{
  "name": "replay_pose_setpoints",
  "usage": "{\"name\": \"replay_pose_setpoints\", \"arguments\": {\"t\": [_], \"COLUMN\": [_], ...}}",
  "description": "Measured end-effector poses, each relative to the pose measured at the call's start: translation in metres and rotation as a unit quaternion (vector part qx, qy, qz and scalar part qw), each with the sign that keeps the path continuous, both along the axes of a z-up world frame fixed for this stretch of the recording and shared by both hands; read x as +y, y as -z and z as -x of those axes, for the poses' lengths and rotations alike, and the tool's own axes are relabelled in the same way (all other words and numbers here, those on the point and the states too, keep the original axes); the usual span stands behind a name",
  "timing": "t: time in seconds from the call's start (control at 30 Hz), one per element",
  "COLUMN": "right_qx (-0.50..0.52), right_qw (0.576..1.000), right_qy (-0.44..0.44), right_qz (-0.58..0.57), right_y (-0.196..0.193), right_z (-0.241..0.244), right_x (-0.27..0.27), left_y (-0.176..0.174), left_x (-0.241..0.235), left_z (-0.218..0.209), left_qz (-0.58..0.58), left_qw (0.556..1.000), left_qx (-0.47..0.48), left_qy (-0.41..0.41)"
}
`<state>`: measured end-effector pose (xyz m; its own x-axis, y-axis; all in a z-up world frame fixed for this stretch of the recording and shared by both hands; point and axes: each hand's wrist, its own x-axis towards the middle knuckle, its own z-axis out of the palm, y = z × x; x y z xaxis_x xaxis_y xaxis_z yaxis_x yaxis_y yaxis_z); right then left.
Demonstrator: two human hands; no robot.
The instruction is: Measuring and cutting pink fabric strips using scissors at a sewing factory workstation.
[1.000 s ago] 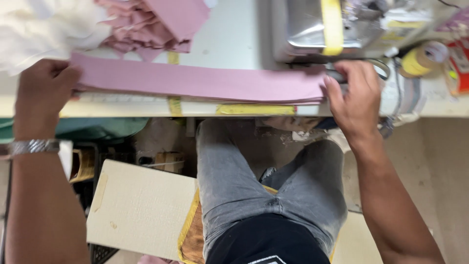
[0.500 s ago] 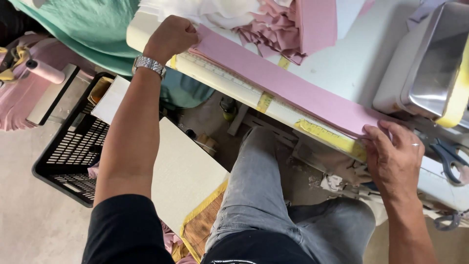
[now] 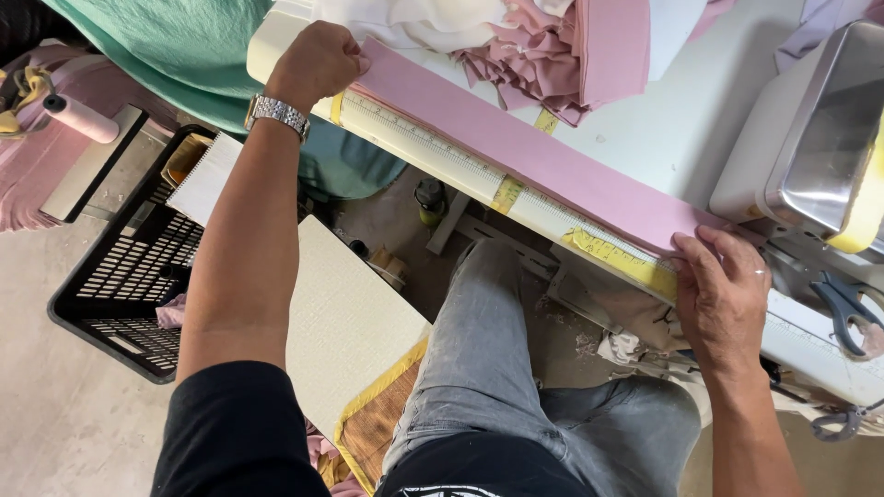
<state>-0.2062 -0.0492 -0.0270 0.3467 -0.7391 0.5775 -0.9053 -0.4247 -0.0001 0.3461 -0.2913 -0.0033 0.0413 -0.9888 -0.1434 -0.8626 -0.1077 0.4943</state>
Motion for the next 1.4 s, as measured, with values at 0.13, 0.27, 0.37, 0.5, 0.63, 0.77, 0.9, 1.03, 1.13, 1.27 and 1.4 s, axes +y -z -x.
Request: {"name": "replay_pose_setpoints", "arguments": {"t": [0.13, 0.27, 0.37, 0.5, 0.63, 0.77, 0.9, 1.03, 1.13, 1.27, 1.4], "right_qx": [-0.025, -0.056, -0.057, -0.073, -0.085, -0.096, -0.082, -0.082, -0.103, -0.136, -0.110], "right_qw": [0.999, 0.998, 0.998, 0.997, 0.996, 0.994, 0.995, 0.994, 0.992, 0.989, 0.993], "right_qy": [-0.022, 0.012, 0.010, 0.002, 0.013, 0.017, 0.019, 0.029, 0.019, -0.001, -0.009], "right_qz": [0.010, -0.019, 0.004, 0.025, -0.006, -0.044, -0.047, -0.064, -0.067, -0.059, -0.029], "right_y": [-0.005, 0.003, -0.001, -0.006, -0.005, -0.009, -0.001, 0.004, -0.008, -0.011, 0.002], "right_z": [-0.004, 0.001, -0.005, -0.008, -0.007, -0.010, -0.001, 0.008, -0.001, 0.001, 0.000], "right_x": [0.000, 0.006, 0.005, 0.004, 0.001, 0.003, 0.004, 0.010, 0.003, -0.001, -0.001], "left_y": [0.002, -0.001, -0.004, -0.011, -0.046, -0.050, -0.057, -0.071, -0.058, -0.056, -0.049], "left_x": [0.003, 0.013, 0.021, 0.031, 0.049, 0.049, 0.045, 0.046, 0.046, 0.047, 0.047], "left_z": [-0.002, -0.002, -0.005, -0.002, 0.018, 0.023, 0.029, 0.037, 0.027, 0.027, 0.023], "left_qz": [0.032, 0.037, 0.051, 0.114, 0.032, 0.029, -0.024, -0.070, -0.038, -0.025, -0.013], "left_qw": [0.999, 0.998, 0.997, 0.990, 0.998, 0.997, 0.995, 0.981, 0.980, 0.977, 0.983], "left_qx": [0.002, 0.045, 0.061, 0.045, 0.049, 0.063, 0.082, 0.143, 0.172, 0.181, 0.162], "left_qy": [0.010, -0.014, 0.012, 0.065, -0.011, -0.018, -0.047, -0.111, -0.090, -0.112, -0.082]}}
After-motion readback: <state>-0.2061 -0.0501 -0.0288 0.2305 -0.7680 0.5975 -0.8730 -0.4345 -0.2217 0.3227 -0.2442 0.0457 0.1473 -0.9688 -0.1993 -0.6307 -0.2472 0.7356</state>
